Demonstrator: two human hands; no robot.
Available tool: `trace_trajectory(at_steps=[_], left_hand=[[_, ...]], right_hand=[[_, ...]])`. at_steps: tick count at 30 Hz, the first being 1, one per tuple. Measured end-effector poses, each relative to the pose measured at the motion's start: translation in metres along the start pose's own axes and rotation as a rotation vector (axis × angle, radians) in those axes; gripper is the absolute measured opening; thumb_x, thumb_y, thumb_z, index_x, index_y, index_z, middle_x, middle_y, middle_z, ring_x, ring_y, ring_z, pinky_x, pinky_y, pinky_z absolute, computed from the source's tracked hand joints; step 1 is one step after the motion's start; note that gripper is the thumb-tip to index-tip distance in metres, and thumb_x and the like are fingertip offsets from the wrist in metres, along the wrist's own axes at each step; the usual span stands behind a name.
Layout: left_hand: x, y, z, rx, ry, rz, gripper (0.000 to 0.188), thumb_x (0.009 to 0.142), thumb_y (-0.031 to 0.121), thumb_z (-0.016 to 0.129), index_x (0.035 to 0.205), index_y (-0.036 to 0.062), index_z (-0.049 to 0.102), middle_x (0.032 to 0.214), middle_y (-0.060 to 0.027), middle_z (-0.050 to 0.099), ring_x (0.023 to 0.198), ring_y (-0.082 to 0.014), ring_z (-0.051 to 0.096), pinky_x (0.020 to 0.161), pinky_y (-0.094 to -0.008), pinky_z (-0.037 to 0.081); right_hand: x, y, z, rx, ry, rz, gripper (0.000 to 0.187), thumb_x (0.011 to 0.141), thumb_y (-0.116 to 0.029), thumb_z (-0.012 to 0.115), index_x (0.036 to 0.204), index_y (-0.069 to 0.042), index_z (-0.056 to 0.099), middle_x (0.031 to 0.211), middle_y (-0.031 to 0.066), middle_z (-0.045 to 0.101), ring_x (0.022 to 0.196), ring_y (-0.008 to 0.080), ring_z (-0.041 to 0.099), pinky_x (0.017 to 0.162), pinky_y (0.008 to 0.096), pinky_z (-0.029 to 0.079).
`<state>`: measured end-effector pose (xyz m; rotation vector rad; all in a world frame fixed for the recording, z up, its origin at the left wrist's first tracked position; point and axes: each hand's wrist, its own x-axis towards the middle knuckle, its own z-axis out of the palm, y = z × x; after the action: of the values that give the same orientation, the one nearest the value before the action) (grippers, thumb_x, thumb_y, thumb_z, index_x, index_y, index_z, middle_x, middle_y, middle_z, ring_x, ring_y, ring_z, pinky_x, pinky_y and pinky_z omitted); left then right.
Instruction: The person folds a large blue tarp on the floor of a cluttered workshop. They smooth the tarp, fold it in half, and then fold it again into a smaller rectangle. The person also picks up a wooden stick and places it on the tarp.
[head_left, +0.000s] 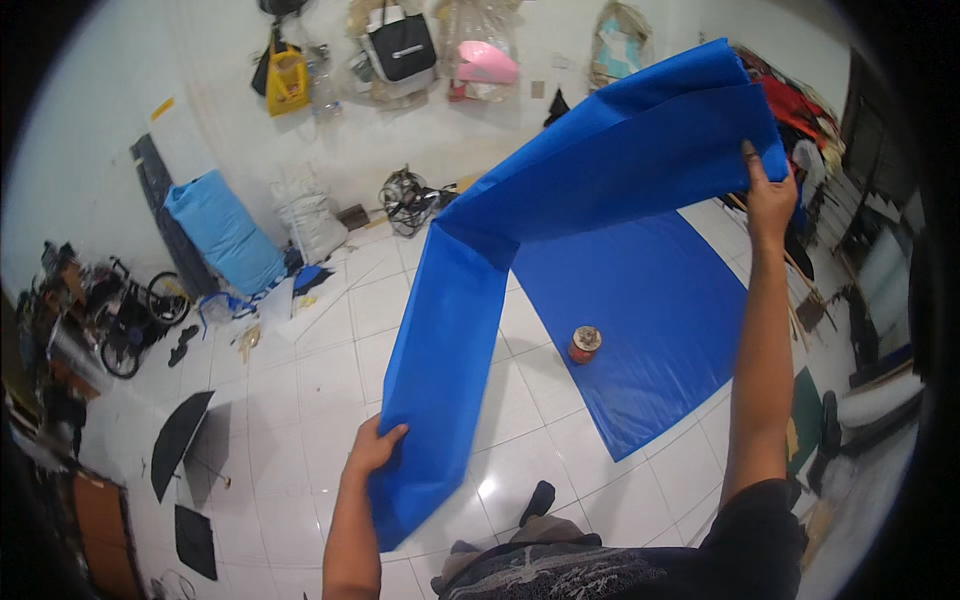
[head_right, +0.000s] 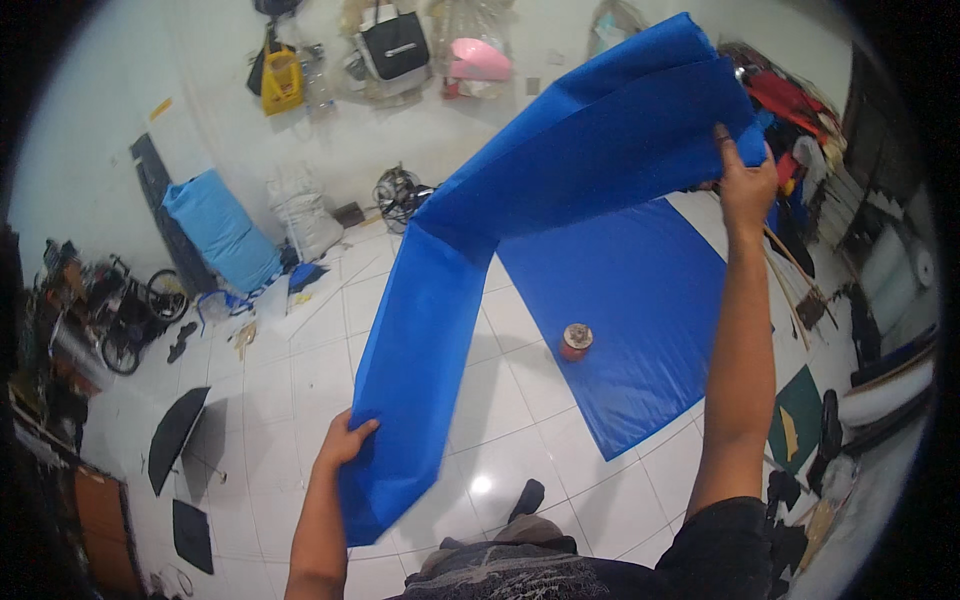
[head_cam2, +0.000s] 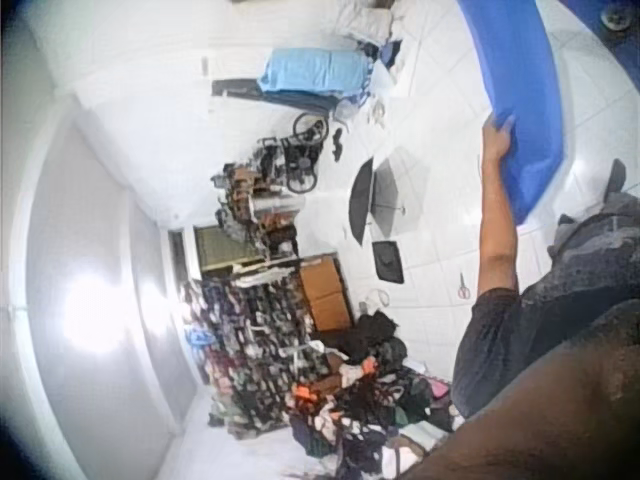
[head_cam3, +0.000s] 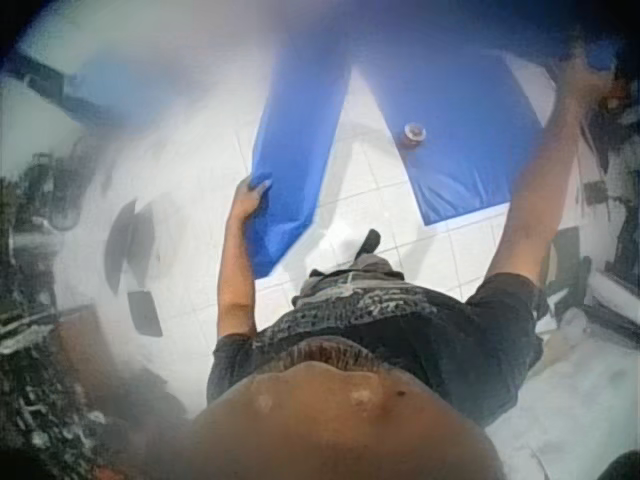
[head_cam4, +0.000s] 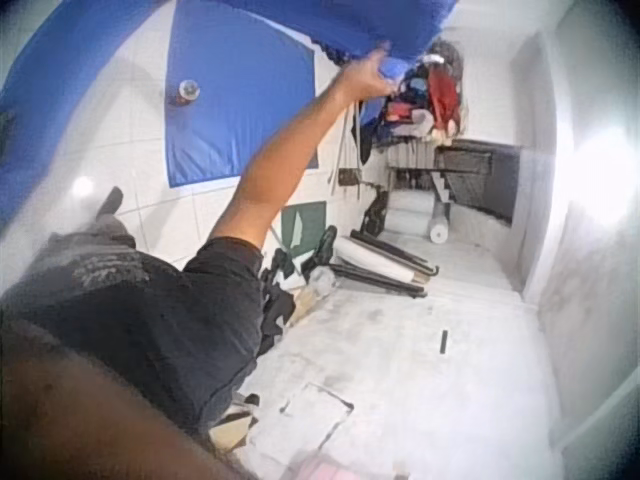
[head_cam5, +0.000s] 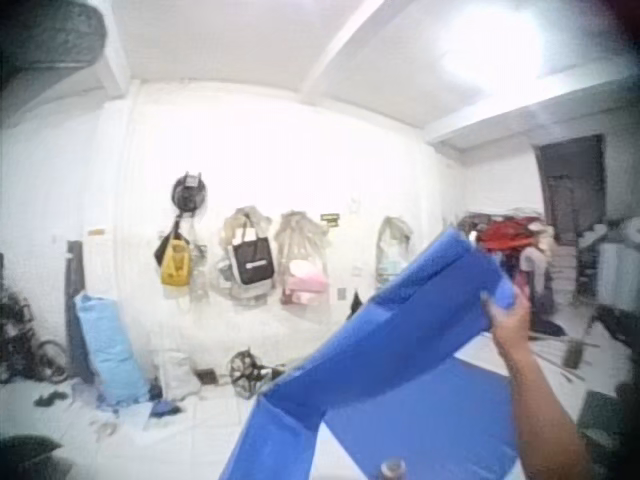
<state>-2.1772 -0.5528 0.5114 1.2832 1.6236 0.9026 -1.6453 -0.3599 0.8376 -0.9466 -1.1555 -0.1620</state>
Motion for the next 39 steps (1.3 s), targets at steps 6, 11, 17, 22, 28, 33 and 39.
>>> trace_trajectory(at_steps=[6, 11, 17, 22, 28, 33, 39], left_hand=[[0.038, -0.027, -0.022, 0.566, 0.132, -0.069, 0.033, 0.078, 0.023, 0.070, 0.105, 0.0053, 0.065, 0.094, -0.0160, 0.067, 0.088, -0.0294, 0.065, 0.079, -0.0374, 0.049], [0.055, 0.009, -0.008, 0.751, -0.001, -0.075, 0.039, 0.075, 0.022, 0.073, 0.110, 0.0094, 0.062, 0.094, -0.0143, 0.066, 0.088, -0.0309, 0.063, 0.079, -0.0392, 0.049], [0.109, 0.014, 0.008, 0.978, -0.199, 0.076, 0.048, 0.074, 0.023, 0.073, 0.119, 0.0156, 0.059, 0.096, -0.0130, 0.064, 0.090, -0.0311, 0.061, 0.079, -0.0407, 0.048], [0.166, 0.017, 0.015, 1.121, -0.242, 0.224, 0.051, 0.075, 0.020, 0.072, 0.124, 0.0180, 0.057, 0.083, -0.0115, 0.059, 0.082, -0.0303, 0.058, 0.074, -0.0418, 0.046], [0.291, 0.063, 0.012, 1.188, -0.260, 0.506, 0.060, 0.069, 0.009, 0.069, 0.126, 0.0193, 0.056, 0.079, -0.0098, 0.055, 0.078, -0.0284, 0.055, 0.070, -0.0410, 0.043], [0.409, 0.123, 0.027, 1.208, -0.337, 0.679, 0.071, 0.061, -0.002, 0.065, 0.128, 0.0201, 0.055, 0.079, -0.0097, 0.053, 0.077, -0.0287, 0.053, 0.069, -0.0390, 0.042], [0.516, 0.225, 0.076, 1.240, -0.316, 0.914, 0.070, 0.061, -0.004, 0.063, 0.127, 0.0197, 0.057, 0.079, -0.0091, 0.052, 0.076, -0.0284, 0.052, 0.071, -0.0396, 0.043]], right_hand=[[0.040, 0.110, -0.109, -0.091, 0.004, 0.322, 0.042, 0.081, -0.027, 0.074, 0.104, 0.006, 0.061, 0.086, 0.0096, 0.066, 0.068, 0.0135, 0.062, 0.063, 0.0255, 0.050], [0.036, 0.211, -0.208, -0.281, 0.036, 0.445, 0.042, 0.079, -0.030, 0.075, 0.102, 0.003, 0.061, 0.086, 0.0085, 0.065, 0.067, 0.0138, 0.062, 0.055, 0.0274, 0.051], [-0.009, 0.284, -0.289, -0.708, 0.036, 0.626, 0.051, 0.076, -0.037, 0.075, 0.105, 0.003, 0.060, 0.089, 0.0109, 0.065, 0.071, 0.0162, 0.063, 0.055, 0.0282, 0.049], [-0.062, 0.308, -0.330, -0.810, 0.103, 0.717, 0.052, 0.076, -0.035, 0.075, 0.108, 0.003, 0.059, 0.094, 0.0113, 0.065, 0.072, 0.0180, 0.063, 0.059, 0.0300, 0.049], [-0.099, 0.297, -0.348, -0.913, 0.244, 0.936, 0.047, 0.079, -0.032, 0.073, 0.108, 0.002, 0.060, 0.095, 0.0099, 0.066, 0.073, 0.0175, 0.062, 0.057, 0.0297, 0.048], [-0.137, 0.289, -0.372, -0.826, 0.250, 0.828, 0.044, 0.081, -0.033, 0.071, 0.107, 0.001, 0.060, 0.090, 0.0074, 0.064, 0.071, 0.0157, 0.061, 0.058, 0.0296, 0.049], [-0.172, 0.271, -0.354, -0.920, 0.550, 1.114, 0.053, 0.077, -0.044, 0.073, 0.107, -0.003, 0.059, 0.074, 0.0015, 0.057, 0.055, 0.0114, 0.052, 0.043, 0.0246, 0.039]])
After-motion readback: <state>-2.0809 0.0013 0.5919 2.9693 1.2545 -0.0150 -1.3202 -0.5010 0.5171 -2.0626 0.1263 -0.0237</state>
